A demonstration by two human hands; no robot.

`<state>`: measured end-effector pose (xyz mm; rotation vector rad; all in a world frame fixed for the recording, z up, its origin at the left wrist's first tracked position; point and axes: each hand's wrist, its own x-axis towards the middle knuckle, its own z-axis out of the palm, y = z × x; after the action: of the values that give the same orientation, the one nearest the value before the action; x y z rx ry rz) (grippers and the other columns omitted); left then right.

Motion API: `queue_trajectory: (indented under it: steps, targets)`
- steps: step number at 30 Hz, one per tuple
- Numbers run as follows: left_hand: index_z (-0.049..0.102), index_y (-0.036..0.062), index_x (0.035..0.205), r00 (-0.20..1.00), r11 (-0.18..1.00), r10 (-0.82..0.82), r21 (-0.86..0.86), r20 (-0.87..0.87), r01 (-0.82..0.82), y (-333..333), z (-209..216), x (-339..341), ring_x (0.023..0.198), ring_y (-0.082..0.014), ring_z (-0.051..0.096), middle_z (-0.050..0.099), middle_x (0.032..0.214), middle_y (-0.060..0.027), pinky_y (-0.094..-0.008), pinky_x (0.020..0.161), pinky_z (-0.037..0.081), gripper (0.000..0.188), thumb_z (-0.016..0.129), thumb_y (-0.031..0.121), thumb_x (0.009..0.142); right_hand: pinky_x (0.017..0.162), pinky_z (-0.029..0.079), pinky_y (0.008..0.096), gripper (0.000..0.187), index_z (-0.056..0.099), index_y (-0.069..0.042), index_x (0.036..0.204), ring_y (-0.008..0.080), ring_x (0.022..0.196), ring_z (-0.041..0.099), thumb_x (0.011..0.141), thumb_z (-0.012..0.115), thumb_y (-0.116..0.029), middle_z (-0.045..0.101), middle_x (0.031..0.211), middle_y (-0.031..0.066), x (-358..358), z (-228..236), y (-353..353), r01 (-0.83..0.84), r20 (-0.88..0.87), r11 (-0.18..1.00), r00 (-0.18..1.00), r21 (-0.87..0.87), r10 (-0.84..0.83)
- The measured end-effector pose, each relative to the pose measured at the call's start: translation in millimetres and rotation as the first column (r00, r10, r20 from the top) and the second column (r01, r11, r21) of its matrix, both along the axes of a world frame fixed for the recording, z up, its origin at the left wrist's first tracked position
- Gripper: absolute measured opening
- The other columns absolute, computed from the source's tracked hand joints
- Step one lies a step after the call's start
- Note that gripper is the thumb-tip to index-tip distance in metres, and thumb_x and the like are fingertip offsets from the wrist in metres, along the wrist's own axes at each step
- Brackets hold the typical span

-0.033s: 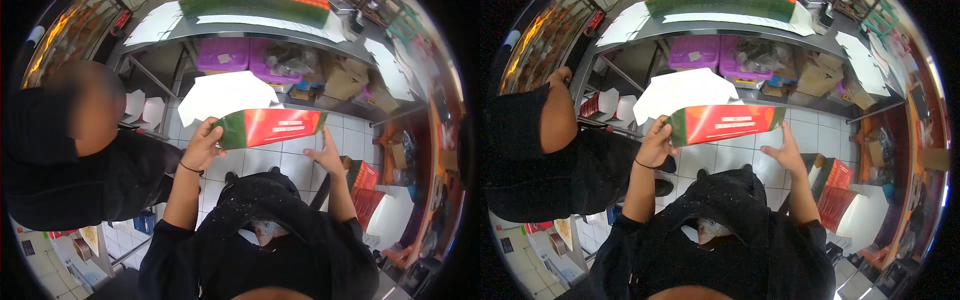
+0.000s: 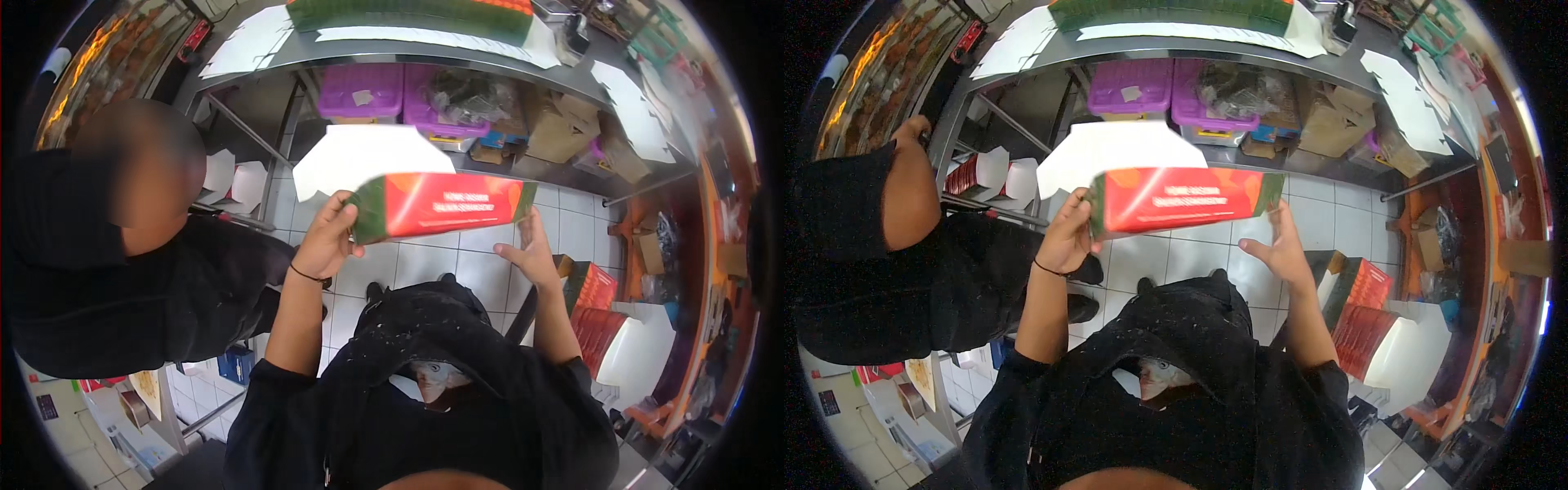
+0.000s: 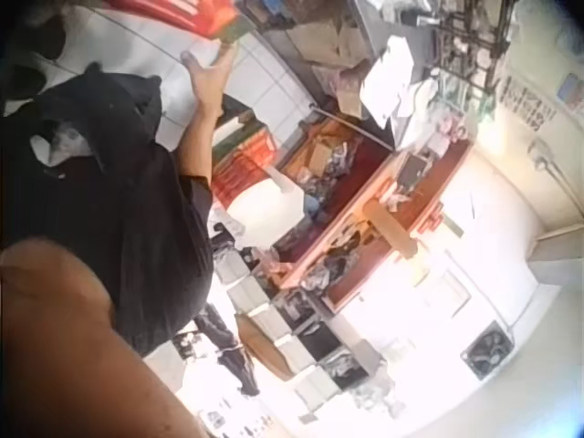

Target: The person assembles cardboard food boxes by hand, folding the flaps and stacking them on the counter.

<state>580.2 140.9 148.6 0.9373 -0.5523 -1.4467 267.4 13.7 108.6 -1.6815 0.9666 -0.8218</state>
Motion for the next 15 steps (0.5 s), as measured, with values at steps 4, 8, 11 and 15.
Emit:
queue_trajectory:
  steps: [4,8,11,15]
  targets:
    - [0.035,0.0121,0.12,0.941,0.938,0.334,0.077,0.059,-0.338,-23.4,-24.6,-35.9,0.091,-0.0156,0.049,0.042,0.111,-0.0086,-0.0282,0.066,0.045,0.04,0.041,0.035,0.088,0.083,0.039,0.031,0.022,0.054,-0.004,0.094,0.02,0.099,0.051,0.074,0.062,-0.01,0.056,0.101,0.0082,-9.1,36.2,12.0,-0.128,-0.314,0.968,0.93,0.214,0.193]
    - [0.034,0.0059,0.125,0.622,0.961,0.231,-0.276,0.748,-0.025,-26.9,-36.9,-91.0,0.116,-0.0282,0.031,0.031,0.127,-0.0168,-0.0365,0.095,0.024,0.051,0.043,0.019,0.077,0.074,0.043,0.0355,0.015,0.059,-0.009,0.091,0.0271,0.085,0.054,0.076,0.057,-0.008,0.057,0.087,0.0079,-4.9,31.5,37.8,-0.557,-0.341,0.737,0.826,-0.382,0.448]
    - [0.051,0.0016,0.109,0.626,0.882,-0.323,-0.015,0.71,0.472,-16.0,-36.9,-118.0,0.101,-0.027,0.05,0.055,0.102,-0.0178,-0.0316,0.088,0.037,0.044,0.041,0.001,0.067,0.072,0.043,0.034,0.02,0.059,-0.011,0.096,0.0274,0.082,0.054,0.076,0.056,-0.007,0.055,0.087,0.0106,-6.6,17.4,38.1,-0.723,-0.314,0.688,0.668,-0.057,0.675]
    - [0.052,0.0024,0.066,0.69,0.853,-0.239,-0.191,0.683,0.485,-10.4,-80.3,-123.5,0.069,-0.0194,0.046,0.051,0.068,-0.0075,-0.0286,0.07,0.037,0.008,0.045,0.006,0.066,0.066,0.046,0.029,0.026,0.052,-0.007,0.108,0.0176,0.077,0.056,0.083,0.053,-0.013,0.057,0.091,0.007,-21.9,-40.3,0.4,-0.512,-0.12,0.406,0.501,0.757,0.857]
